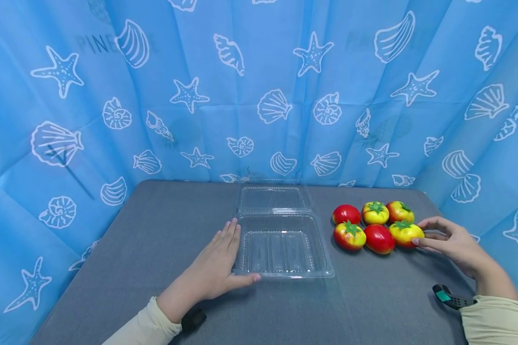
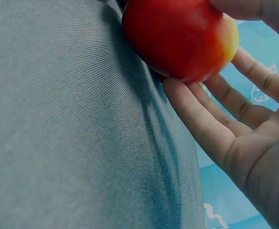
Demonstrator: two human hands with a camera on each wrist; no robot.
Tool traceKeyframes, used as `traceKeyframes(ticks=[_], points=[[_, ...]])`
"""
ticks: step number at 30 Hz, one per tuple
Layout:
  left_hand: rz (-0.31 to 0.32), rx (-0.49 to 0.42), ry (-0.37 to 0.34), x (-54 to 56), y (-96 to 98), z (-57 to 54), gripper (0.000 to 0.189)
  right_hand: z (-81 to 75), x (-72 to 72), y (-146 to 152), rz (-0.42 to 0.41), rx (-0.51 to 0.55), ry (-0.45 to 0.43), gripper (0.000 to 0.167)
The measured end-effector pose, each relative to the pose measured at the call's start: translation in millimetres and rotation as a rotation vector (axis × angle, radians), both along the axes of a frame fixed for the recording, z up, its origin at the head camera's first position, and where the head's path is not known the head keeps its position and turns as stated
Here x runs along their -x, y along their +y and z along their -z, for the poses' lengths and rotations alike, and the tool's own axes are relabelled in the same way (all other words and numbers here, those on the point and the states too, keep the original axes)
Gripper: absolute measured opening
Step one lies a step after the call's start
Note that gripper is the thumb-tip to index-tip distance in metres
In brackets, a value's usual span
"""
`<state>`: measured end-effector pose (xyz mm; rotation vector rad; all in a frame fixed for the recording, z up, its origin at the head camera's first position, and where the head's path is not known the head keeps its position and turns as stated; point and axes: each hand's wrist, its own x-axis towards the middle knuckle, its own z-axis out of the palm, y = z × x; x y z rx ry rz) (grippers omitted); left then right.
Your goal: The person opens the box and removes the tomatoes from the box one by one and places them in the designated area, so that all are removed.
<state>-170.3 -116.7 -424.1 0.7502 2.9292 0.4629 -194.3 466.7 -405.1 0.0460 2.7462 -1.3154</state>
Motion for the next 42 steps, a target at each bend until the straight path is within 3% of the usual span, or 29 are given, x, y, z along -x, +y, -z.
traceKeyframes(ticks=[18,28,42], points=[[0.003,-0.005,0.009,0.6,0.2,0.3,0.124,4.9,3.5,6.2,-0.016,0.023,-0.038,0.033],[0.0,-0.002,-0.002,-0.3,-0.1,0.8,0.125,2.0,4.0,8.1,-0.02,-0.073,-0.098,0.047],[0.004,-0.002,-0.001,-2.3,-0.1,-1.7,0.125,-0.2,1.2,14.6,-0.041,-0.061,-0.066,0.035]])
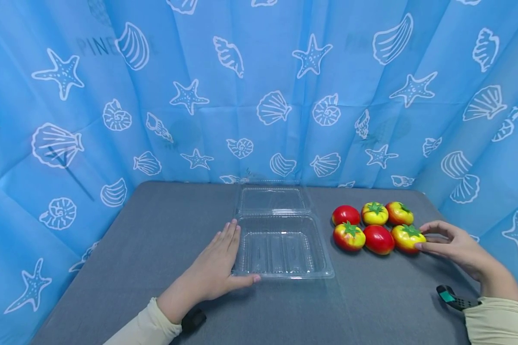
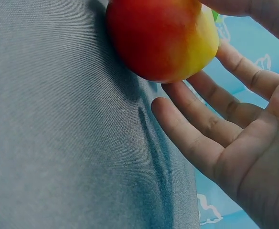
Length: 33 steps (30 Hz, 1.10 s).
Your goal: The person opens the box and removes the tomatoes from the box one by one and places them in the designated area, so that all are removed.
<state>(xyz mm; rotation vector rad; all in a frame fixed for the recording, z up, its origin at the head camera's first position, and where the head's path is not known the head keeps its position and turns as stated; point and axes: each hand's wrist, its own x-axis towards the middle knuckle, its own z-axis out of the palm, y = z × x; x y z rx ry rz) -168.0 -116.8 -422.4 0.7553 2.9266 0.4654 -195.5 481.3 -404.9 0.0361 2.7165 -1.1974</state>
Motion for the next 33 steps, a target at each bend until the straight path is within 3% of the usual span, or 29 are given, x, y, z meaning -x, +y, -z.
traceKeyframes(ticks=[10,24,33], points=[[0.003,0.009,0.014,-0.1,1.0,-1.5,0.124,-2.0,-1.0,-2.5,0.033,-0.02,0.046,0.041],[-0.014,-0.006,0.006,-0.6,2.1,0.1,0.123,-18.4,-2.3,-26.6,0.151,-0.064,0.272,0.033],[0.001,-0.037,-0.008,-1.3,2.6,-0.9,0.125,-35.5,-3.3,-48.7,0.143,-0.066,0.385,0.034]])
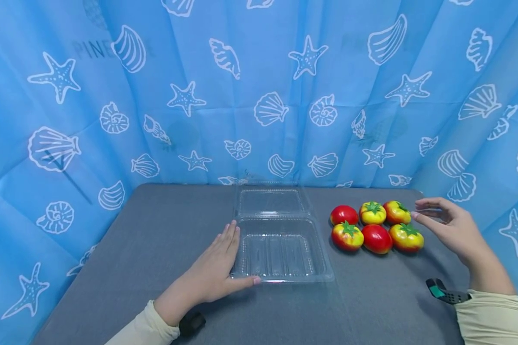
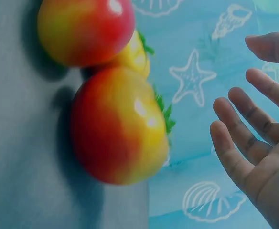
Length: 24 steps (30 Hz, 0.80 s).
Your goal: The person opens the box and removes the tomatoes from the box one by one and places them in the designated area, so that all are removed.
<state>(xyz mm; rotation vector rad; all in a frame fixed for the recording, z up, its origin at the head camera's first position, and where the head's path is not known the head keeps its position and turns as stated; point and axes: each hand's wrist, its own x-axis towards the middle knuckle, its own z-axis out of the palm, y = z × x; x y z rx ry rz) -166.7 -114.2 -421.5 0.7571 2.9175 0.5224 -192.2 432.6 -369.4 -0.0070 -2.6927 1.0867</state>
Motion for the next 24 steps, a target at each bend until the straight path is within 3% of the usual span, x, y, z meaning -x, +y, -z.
traceKeyframes(ticks=[10,18,24], points=[[0.01,-0.021,0.019,-1.4,-1.5,-2.9,0.125,-14.8,-2.3,-25.0,-0.043,-0.017,0.056,0.028],[0.002,-0.078,0.032,1.7,-4.7,-7.6,0.121,-20.2,-1.7,-44.2,-0.087,-0.09,0.035,0.037],[-0.06,-0.104,0.098,7.8,-11.0,-17.1,0.119,-19.2,-0.9,-58.1,-0.111,-0.15,0.089,0.035]])
